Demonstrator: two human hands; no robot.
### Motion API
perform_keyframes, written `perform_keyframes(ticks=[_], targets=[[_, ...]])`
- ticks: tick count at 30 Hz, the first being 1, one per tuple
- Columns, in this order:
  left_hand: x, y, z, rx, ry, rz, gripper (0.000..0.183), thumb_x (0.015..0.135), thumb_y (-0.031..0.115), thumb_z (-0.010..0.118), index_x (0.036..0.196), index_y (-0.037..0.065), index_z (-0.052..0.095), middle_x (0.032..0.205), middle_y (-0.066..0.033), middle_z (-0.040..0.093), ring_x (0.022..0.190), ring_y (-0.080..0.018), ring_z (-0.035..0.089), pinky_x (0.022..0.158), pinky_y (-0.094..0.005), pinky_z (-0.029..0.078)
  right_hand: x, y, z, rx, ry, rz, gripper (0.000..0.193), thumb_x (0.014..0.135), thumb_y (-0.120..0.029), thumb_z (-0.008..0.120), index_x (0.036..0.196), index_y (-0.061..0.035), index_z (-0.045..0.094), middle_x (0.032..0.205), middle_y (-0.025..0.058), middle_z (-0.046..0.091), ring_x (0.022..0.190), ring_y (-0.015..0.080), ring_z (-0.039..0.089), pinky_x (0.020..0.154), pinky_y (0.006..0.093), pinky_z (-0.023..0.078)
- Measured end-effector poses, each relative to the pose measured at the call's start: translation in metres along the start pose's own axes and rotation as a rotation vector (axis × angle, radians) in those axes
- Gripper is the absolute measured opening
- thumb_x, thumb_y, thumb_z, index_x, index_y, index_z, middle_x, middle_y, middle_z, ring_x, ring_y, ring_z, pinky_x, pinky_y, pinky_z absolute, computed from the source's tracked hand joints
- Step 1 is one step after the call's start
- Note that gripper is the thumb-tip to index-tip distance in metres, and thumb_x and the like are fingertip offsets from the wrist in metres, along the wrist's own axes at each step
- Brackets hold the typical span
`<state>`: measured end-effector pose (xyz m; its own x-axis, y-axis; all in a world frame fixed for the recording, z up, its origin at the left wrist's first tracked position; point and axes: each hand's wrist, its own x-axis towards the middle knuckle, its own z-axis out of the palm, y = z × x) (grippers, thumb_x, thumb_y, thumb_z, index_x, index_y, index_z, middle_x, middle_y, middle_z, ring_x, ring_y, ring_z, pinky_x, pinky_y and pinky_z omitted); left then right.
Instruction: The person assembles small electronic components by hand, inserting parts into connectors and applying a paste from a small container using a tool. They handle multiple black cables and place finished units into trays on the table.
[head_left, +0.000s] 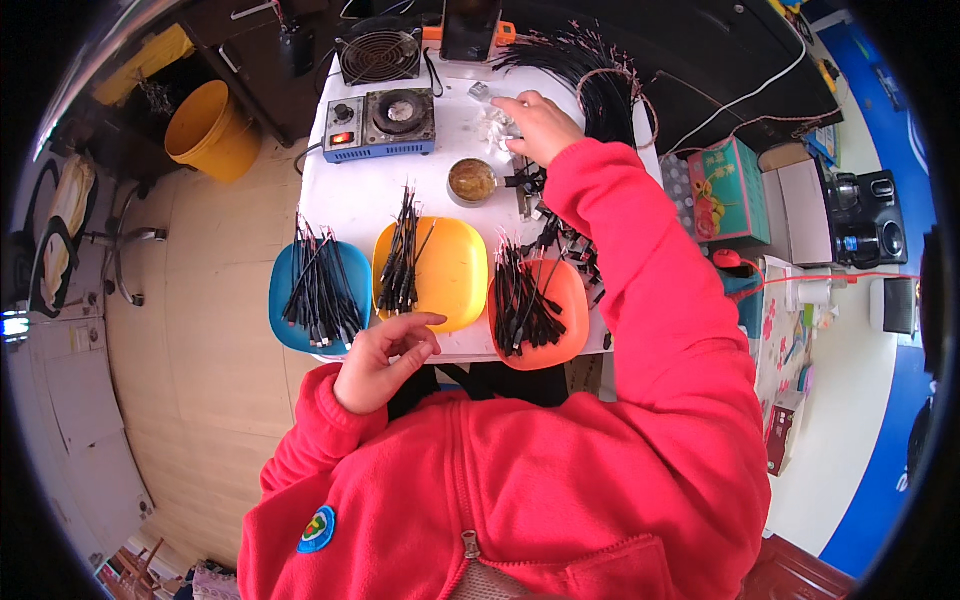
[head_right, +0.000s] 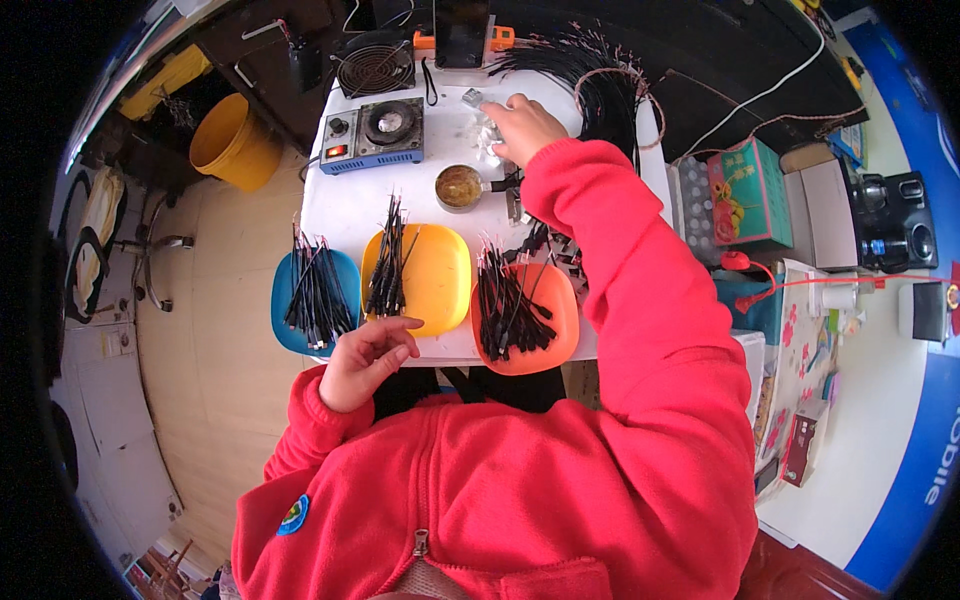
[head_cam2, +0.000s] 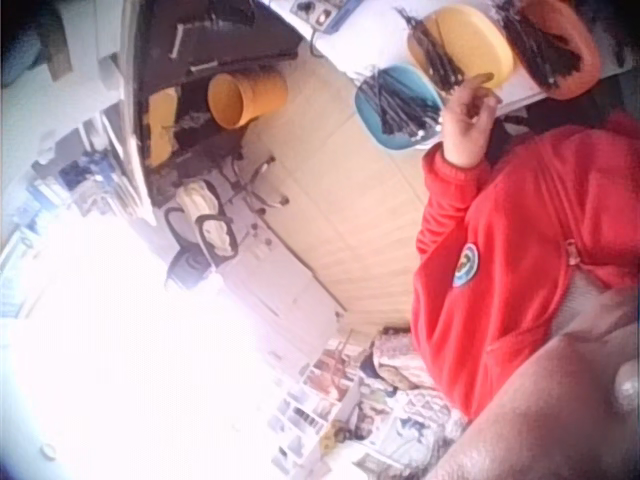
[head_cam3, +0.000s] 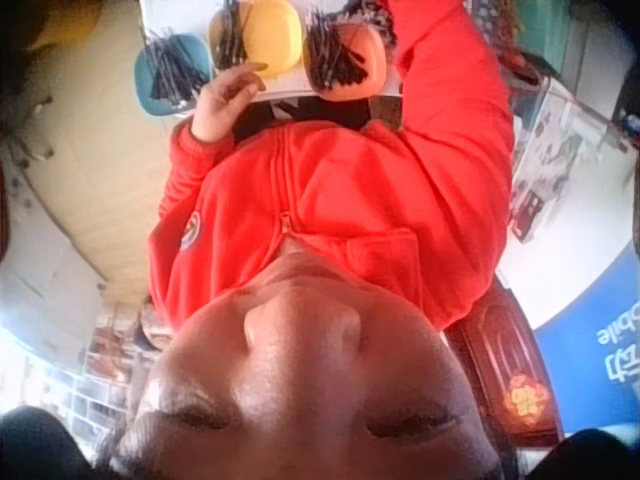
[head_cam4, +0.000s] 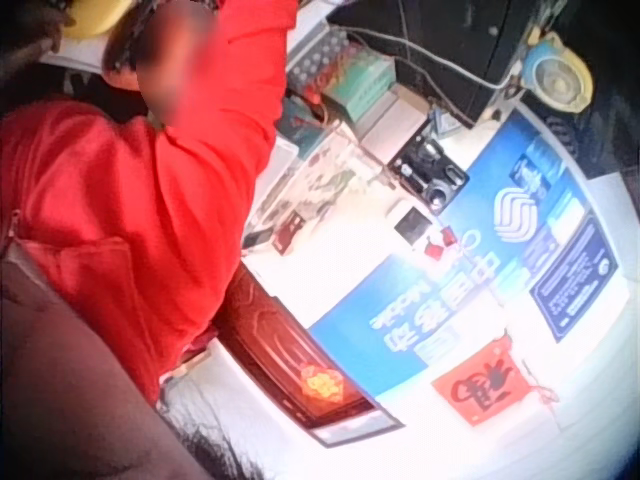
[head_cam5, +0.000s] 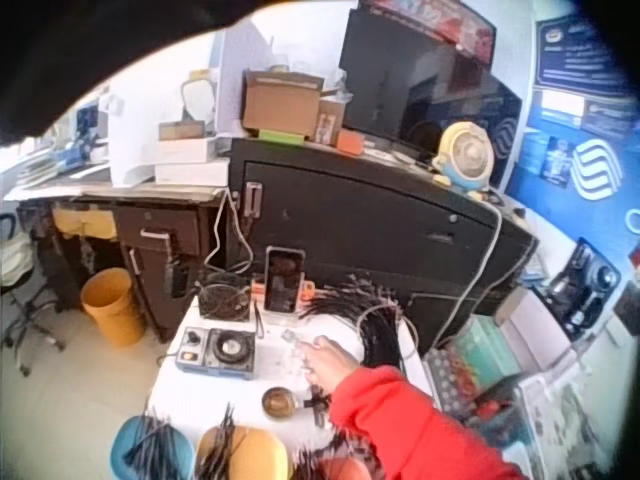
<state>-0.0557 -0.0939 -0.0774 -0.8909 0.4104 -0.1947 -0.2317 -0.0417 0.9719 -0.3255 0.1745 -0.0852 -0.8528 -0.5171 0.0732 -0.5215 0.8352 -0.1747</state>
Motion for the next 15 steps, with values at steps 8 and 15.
perform_keyframes(ticks=[8,15], targets=[[-0.005,0.024,-0.009,-0.184,0.037,-0.032,0.03,0.097,0.005,0.055,0.126,-0.002,0.056,0.095,-0.0053,0.063,0.09,-0.0107,0.058,0.083,-0.0236,0.046,0.003,-0.018,-0.054,0.729,0.179,0.114,0.022,0.083,-0.006,0.064,0.105,-0.0007,0.065,0.085,0.0102,0.07,0.076,0.0198,0.068,0.067,0.0326,0.051],[0.021,0.017,0.017,-0.788,-0.083,-0.047,0.044,0.097,0.02,0.056,0.135,0.0,0.044,0.127,-0.0154,0.058,0.113,-0.0271,0.059,0.09,-0.0401,0.052,-0.13,-0.152,-0.063,0.587,0.133,-0.419,0.029,0.077,-0.015,0.07,0.104,-0.0052,0.06,0.091,0.0077,0.059,0.081,0.0265,0.06,0.072,0.0375,0.051]])
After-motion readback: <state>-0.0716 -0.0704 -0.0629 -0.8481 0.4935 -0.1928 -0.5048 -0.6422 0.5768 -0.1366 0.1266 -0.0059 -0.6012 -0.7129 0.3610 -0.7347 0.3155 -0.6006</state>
